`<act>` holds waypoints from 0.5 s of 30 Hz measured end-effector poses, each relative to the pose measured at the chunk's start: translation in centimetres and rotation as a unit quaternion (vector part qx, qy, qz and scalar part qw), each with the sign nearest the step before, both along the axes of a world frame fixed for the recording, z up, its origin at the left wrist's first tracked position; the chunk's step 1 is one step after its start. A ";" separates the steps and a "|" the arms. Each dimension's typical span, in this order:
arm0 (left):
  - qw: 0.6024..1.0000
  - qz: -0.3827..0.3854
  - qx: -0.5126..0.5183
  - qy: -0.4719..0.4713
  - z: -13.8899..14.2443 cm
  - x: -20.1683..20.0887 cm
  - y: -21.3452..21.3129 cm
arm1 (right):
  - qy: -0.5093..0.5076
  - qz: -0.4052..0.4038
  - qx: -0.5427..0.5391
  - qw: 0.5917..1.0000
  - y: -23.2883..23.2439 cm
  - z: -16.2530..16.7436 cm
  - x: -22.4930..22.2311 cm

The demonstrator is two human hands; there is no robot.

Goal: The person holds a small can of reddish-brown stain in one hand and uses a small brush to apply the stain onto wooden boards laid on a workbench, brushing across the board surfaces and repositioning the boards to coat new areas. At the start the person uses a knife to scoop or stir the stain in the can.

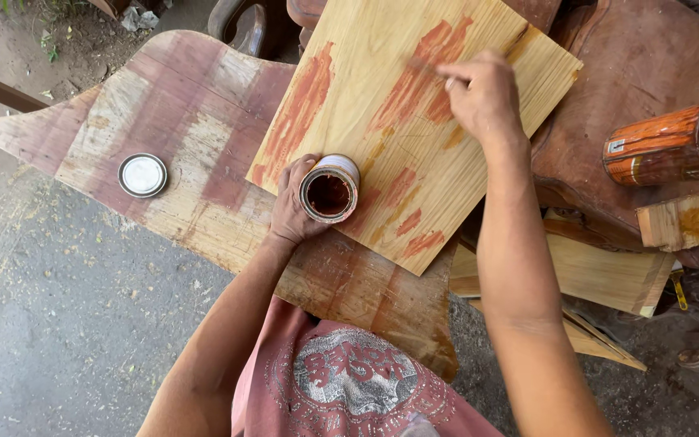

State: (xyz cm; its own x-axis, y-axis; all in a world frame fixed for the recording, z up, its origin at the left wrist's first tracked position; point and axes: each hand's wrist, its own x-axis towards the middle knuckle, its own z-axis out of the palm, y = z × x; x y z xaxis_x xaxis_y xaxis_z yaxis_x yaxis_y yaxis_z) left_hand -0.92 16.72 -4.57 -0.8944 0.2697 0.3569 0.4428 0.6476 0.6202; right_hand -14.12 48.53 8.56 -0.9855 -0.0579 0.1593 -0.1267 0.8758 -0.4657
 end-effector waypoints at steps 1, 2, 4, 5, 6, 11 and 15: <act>1.000 0.001 0.027 -0.002 -0.1 0.0 0.0 | 0.042 0.011 0.014 0.999 -0.3 -0.2 -0.1; 0.999 0.000 0.054 -0.004 -0.1 0.1 -0.1 | 0.029 -0.009 0.011 0.999 -0.4 -0.3 -0.2; 0.997 -0.002 0.071 -0.001 -0.1 -0.1 -0.1 | 0.014 -0.053 0.005 0.999 -0.4 -0.6 -0.4; 0.998 -0.002 0.062 -0.001 -0.1 -0.1 -0.1 | -0.028 -0.057 -0.009 0.998 0.0 -0.6 -0.3; 0.999 0.000 0.054 -0.001 -0.1 -0.1 -0.1 | -0.070 -0.059 -0.022 0.996 0.4 -0.4 0.1; 0.999 -0.006 0.040 -0.009 -0.1 0.1 -0.1 | 0.132 -0.101 0.003 0.986 4.9 -0.1 0.6; 1.000 -0.003 0.027 0.001 -0.2 -0.1 0.0 | 0.217 -0.077 -0.006 0.973 6.8 -0.4 0.2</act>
State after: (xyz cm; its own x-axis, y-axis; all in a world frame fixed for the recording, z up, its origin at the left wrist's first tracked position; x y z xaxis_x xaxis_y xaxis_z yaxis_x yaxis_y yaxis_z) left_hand -0.99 16.72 -4.77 -0.8920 0.2551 0.3731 0.4478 0.6108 0.6530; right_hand -13.90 55.34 8.18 -0.8216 0.0895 0.5629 -0.1814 0.8951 -0.4072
